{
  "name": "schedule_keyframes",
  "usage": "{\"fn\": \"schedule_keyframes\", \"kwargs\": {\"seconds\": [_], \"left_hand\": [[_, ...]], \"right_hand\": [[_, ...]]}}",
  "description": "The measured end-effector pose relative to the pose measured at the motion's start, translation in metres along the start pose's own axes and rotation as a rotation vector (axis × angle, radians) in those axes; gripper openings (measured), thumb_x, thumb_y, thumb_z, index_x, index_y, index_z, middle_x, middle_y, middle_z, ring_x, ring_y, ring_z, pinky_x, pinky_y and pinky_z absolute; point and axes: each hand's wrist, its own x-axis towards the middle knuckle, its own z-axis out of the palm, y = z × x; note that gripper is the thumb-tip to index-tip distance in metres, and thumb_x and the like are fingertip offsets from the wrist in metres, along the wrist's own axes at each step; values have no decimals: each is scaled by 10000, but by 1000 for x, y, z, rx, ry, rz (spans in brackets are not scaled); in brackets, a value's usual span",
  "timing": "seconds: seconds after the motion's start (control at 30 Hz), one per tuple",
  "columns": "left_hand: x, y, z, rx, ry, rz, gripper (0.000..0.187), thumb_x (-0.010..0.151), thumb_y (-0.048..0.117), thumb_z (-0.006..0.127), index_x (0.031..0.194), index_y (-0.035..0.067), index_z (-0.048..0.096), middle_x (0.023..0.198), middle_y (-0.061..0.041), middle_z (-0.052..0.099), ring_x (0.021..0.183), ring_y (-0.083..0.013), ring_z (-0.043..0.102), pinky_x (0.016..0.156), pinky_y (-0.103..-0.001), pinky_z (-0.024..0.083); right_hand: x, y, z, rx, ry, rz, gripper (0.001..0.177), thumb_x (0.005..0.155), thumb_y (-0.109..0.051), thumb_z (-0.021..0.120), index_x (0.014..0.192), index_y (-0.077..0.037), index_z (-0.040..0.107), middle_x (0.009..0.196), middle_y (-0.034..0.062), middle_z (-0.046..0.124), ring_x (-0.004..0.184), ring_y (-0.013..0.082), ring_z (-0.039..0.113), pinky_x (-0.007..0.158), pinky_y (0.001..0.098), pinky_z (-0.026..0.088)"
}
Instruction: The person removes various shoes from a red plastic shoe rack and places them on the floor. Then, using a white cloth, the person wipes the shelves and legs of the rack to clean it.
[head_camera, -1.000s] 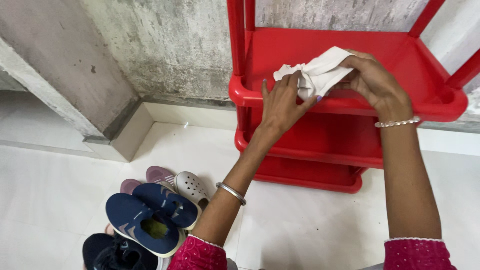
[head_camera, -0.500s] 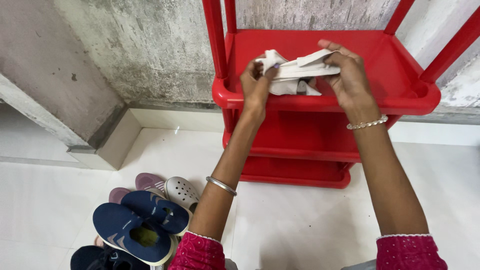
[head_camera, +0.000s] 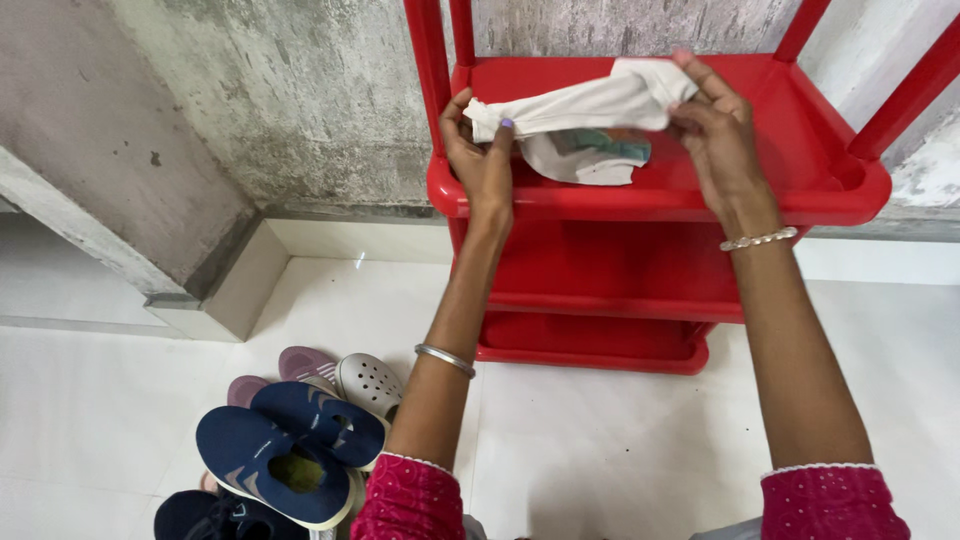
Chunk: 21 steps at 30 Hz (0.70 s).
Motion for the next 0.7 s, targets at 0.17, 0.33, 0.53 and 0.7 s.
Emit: {"fn": "schedule_keyframes", "kwargs": {"seconds": [0.17, 0.33, 0.53, 0.7], "left_hand": [[6, 15, -6, 65, -126, 2, 624, 919, -128, 641, 1479, 80, 459, 1294, -152, 588, 1117, -252, 639, 939, -376, 608], [3, 25, -5, 33, -85, -121, 627, 885, -113, 586, 1448, 114, 429, 1274, -123, 574, 1056, -218, 690, 836, -369, 636], [-2, 29, 11, -20, -128, -130, 644, 849, -103, 642, 1437, 98, 473, 1207, -159, 578, 936, -215, 684, 802, -367, 657], [-13, 24, 27, -53, -253, -36, 538, 911, -79, 634, 1417, 71, 526, 1250, -150, 621, 1062, -212, 666, 927, -389, 607]], "right_hand": [[3, 1, -22, -206, 33, 180, 497, 954, -28, 533, 1450, -22, 557, 1194, 98, 722, 1022, 143, 722, 932, 309, 640], [-17, -9, -4, -1165, 100, 196, 355, 1044, -216, 600, 1363, -76, 669, 1073, 178, 754, 930, 285, 723, 835, 428, 572], [-26, -10, 59, -1538, 70, -751, 594, 829, -438, 819, 1267, -66, 670, 1244, 164, 667, 1061, 311, 675, 781, 470, 538], [-16, 18, 90, -1102, -64, -213, 441, 924, -307, 758, 1162, 35, 615, 986, 161, 701, 871, 263, 684, 710, 386, 519]]}}
